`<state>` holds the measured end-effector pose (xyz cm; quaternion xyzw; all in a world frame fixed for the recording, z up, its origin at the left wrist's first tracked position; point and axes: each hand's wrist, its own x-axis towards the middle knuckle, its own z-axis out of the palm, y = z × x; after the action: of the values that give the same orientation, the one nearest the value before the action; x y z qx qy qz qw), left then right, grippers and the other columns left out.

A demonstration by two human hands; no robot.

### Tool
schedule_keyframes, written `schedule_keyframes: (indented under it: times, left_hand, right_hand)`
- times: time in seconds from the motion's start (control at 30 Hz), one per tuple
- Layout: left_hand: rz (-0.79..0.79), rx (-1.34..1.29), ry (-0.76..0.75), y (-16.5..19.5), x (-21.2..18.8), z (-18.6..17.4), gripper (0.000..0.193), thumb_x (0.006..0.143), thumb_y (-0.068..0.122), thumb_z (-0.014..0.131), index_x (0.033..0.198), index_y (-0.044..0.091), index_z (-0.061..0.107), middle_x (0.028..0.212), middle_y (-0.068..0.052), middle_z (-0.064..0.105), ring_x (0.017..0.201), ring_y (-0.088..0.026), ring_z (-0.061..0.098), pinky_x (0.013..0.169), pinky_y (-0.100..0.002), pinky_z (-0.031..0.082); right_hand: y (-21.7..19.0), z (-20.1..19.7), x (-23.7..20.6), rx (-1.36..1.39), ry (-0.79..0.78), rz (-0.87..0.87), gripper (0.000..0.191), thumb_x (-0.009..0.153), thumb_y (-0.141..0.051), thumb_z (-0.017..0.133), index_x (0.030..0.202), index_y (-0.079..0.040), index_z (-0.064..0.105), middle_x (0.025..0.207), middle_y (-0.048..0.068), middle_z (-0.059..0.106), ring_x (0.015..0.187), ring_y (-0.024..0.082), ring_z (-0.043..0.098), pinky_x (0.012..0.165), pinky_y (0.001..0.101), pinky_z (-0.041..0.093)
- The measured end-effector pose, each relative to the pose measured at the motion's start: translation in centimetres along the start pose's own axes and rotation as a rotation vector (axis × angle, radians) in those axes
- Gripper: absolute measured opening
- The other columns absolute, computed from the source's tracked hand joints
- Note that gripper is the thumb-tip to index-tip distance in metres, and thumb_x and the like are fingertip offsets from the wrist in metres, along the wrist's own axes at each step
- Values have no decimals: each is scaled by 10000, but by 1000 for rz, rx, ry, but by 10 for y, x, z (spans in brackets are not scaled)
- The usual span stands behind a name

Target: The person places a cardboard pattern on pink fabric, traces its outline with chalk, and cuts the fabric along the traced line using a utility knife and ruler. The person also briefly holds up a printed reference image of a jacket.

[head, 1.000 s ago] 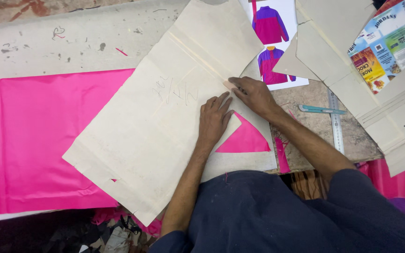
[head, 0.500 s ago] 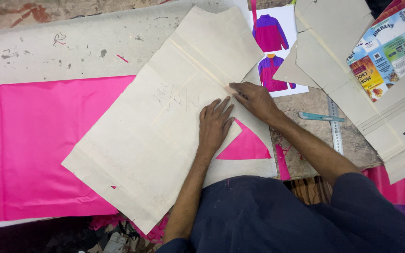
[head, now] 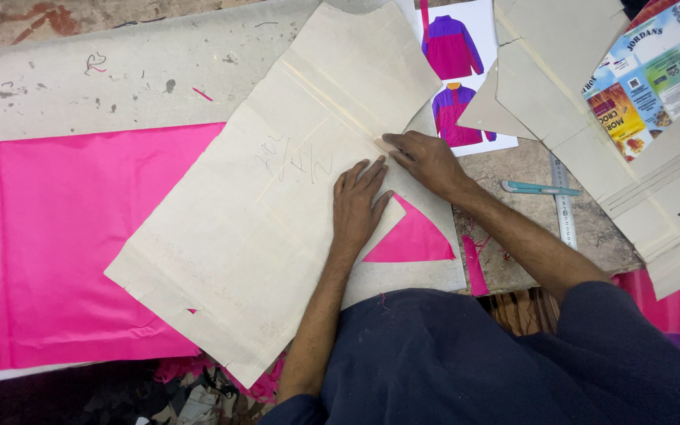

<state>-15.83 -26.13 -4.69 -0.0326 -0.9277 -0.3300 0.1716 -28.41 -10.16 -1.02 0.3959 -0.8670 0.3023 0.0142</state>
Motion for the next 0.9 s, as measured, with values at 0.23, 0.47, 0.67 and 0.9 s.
schedule_keyframes:
  times: [0.23,0.47,0.67,0.9]
  left_hand:
    - [-19,-1,-7,0,-2,2,481,930,286,747,1362,91,667,1522,6,560,1432,-248,457,1196,-462,309]
    - [-21,-3,-19,-1,-2,-1,476,919,278,752,1349,88,672,1525,-2,561,1427,-253,457,1187,-463,314]
    - [-14,-20,-5,-2,-2,-5,474,925,263,750,1354,77,675,1515,-12,573,1429,-259,470,1189,-459,328]
    - [-8,-21,-2,-7,1,-8,462,918,264,758,1327,62,684,1503,-25,584,1416,-276,475,1178,-465,324]
  right_hand:
    - [2,2,0,-21,-17,-11,339,964,-136,722,1284,-28,693,1092,157,749,859,249,748,721,354,619]
    - [-4,-4,-7,-37,-47,10,341,956,-126,716,1281,-28,696,1026,151,739,834,257,732,717,370,602]
    - [-6,-2,-8,-86,-72,28,342,953,-128,719,1280,-31,701,1006,147,736,807,258,722,703,374,594]
    - [-4,5,-5,-80,-29,-20,330,947,-126,724,1258,-16,708,1005,147,742,780,244,724,666,358,598]
